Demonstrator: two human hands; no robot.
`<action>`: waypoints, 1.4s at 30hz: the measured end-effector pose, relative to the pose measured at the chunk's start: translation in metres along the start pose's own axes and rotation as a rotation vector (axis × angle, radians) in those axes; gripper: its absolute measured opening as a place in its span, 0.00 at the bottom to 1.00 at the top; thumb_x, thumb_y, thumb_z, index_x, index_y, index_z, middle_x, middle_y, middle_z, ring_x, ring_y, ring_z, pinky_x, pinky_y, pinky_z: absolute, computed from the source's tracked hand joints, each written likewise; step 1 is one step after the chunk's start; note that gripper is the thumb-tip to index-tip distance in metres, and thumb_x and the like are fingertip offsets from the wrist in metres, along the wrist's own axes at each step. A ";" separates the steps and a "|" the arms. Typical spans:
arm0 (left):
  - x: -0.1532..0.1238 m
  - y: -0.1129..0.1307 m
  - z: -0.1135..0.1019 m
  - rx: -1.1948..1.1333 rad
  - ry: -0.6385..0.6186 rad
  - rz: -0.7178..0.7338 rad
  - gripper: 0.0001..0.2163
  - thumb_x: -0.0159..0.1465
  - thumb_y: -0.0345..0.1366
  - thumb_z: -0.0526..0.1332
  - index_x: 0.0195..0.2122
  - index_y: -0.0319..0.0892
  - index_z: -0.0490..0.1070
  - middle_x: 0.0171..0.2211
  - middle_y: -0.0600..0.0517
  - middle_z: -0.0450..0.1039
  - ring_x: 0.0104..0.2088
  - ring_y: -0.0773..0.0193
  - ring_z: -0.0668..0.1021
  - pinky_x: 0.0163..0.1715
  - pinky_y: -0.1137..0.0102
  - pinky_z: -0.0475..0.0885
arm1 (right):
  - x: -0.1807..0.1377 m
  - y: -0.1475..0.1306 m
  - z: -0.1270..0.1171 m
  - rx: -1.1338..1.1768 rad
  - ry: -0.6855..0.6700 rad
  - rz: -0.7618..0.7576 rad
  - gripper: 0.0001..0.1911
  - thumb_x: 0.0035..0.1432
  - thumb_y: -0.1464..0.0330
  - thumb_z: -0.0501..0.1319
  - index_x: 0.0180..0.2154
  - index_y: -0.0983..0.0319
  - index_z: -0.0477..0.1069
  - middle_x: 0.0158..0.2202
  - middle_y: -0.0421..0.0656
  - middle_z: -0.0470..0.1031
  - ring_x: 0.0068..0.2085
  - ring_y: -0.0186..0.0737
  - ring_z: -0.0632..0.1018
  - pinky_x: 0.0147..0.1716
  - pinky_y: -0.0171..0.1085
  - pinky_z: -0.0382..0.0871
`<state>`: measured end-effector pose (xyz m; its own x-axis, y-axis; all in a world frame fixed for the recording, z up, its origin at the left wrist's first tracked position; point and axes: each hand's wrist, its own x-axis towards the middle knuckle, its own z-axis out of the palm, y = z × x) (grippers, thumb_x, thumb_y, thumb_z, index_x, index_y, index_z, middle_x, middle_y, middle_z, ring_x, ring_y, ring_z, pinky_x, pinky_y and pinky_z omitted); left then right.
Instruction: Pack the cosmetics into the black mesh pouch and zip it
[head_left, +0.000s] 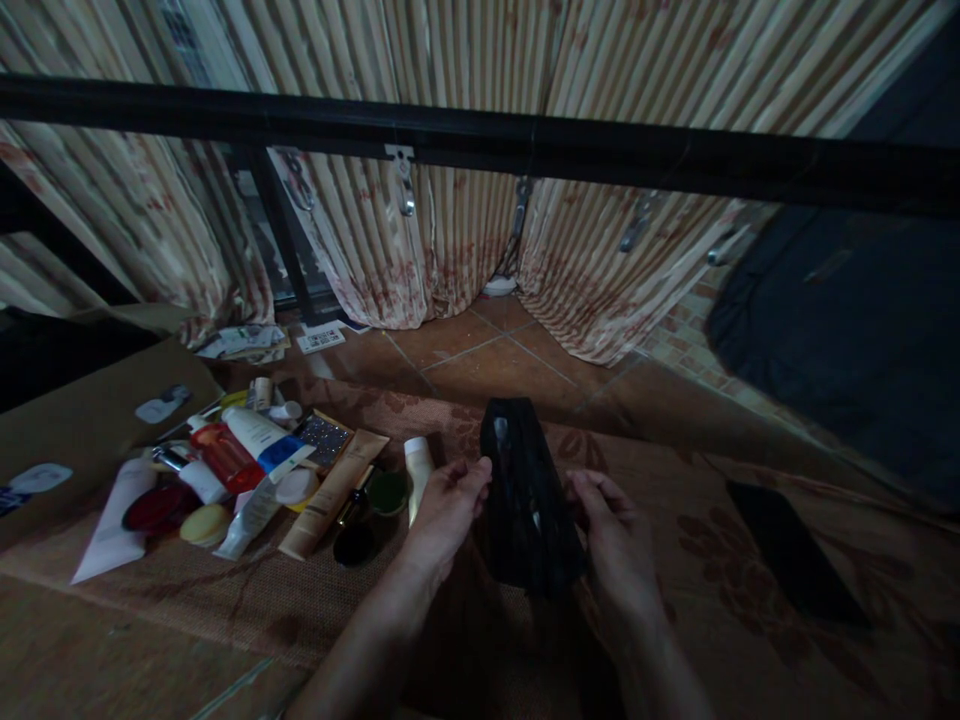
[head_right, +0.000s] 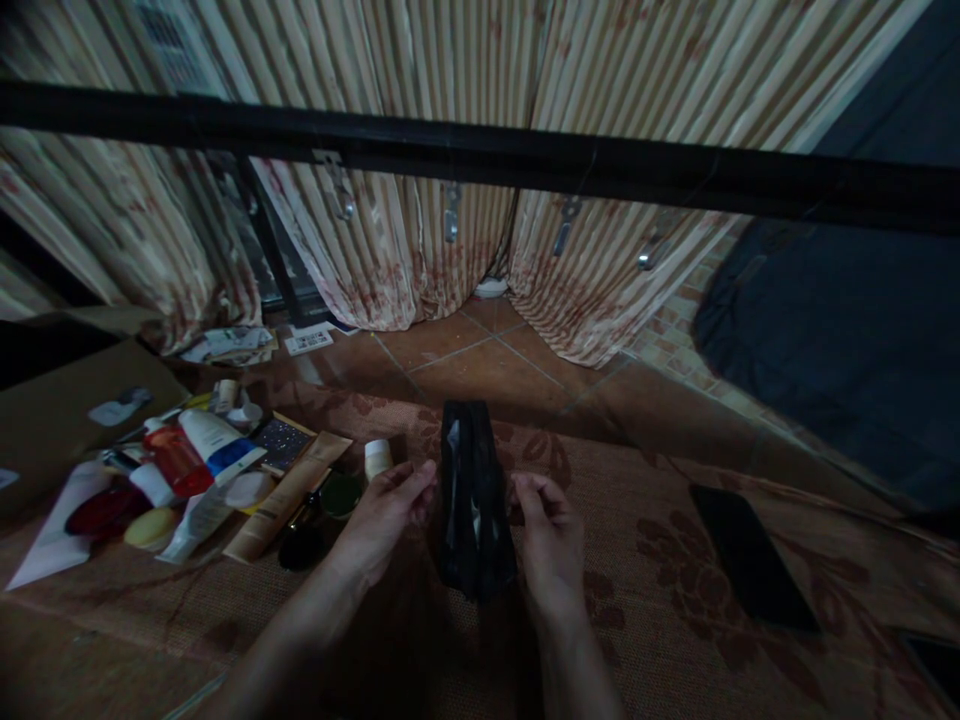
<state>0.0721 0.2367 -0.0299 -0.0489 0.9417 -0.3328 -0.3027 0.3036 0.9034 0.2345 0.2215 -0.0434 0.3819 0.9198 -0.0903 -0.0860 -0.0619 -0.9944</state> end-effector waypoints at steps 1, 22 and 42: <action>0.000 0.000 0.000 0.000 0.005 0.001 0.18 0.49 0.50 0.67 0.23 0.39 0.66 0.20 0.57 0.63 0.20 0.73 0.63 0.20 0.76 0.58 | 0.000 0.000 0.000 -0.003 0.004 -0.005 0.14 0.50 0.56 0.64 0.26 0.59 0.72 0.23 0.35 0.70 0.25 0.33 0.68 0.26 0.33 0.60; -0.001 -0.004 0.001 0.026 -0.024 -0.004 0.17 0.52 0.49 0.65 0.23 0.40 0.64 0.20 0.58 0.62 0.20 0.74 0.63 0.21 0.76 0.57 | 0.000 0.001 -0.002 -0.016 0.059 -0.032 0.13 0.52 0.57 0.64 0.25 0.60 0.71 0.23 0.35 0.66 0.26 0.32 0.65 0.27 0.32 0.59; 0.000 0.000 0.000 -0.016 0.012 0.061 0.18 0.53 0.49 0.63 0.19 0.41 0.61 0.17 0.59 0.59 0.18 0.73 0.61 0.20 0.75 0.58 | -0.003 -0.002 -0.001 -0.033 0.080 0.011 0.17 0.48 0.54 0.65 0.24 0.61 0.69 0.21 0.36 0.66 0.23 0.32 0.67 0.24 0.33 0.59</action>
<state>0.0720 0.2369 -0.0305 -0.0788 0.9567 -0.2803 -0.3140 0.2430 0.9178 0.2350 0.2185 -0.0411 0.4531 0.8854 -0.1038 -0.0609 -0.0854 -0.9945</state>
